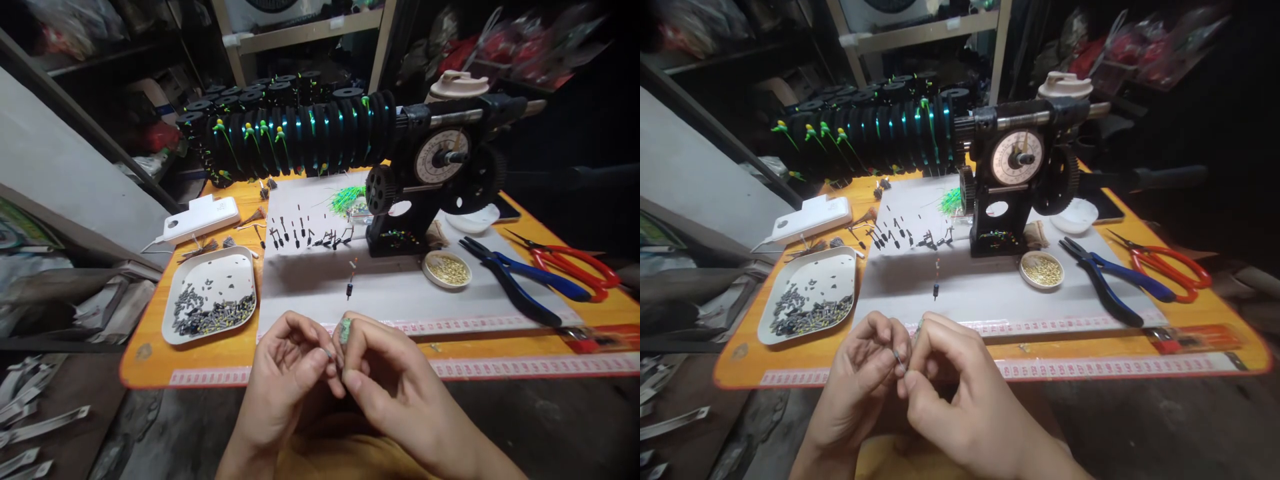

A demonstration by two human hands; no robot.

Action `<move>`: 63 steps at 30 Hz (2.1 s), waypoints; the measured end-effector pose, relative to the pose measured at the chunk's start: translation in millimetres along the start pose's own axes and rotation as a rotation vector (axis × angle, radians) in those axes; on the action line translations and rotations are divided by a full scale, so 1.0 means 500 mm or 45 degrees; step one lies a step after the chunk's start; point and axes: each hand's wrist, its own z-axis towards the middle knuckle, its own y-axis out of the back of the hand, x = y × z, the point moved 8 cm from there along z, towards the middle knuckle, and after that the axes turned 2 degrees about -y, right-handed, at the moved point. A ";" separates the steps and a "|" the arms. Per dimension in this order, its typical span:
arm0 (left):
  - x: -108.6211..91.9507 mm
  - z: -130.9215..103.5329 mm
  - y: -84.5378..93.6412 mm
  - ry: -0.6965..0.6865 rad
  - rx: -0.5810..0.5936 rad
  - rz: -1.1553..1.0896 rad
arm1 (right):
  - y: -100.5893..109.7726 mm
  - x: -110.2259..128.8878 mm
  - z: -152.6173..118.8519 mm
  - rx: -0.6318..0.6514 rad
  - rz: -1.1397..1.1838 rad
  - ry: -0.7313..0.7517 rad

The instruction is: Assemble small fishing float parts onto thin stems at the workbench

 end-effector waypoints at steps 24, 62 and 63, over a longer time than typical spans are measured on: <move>-0.024 -0.007 -0.008 -0.193 0.025 0.323 | 0.009 0.018 -0.007 -0.064 -0.324 0.048; -0.048 -0.035 -0.043 -0.790 0.134 0.613 | 0.104 0.327 0.331 -0.437 -1.889 0.521; -0.049 -0.034 -0.043 -0.787 0.120 0.608 | 0.101 0.325 0.325 -0.469 -1.912 0.543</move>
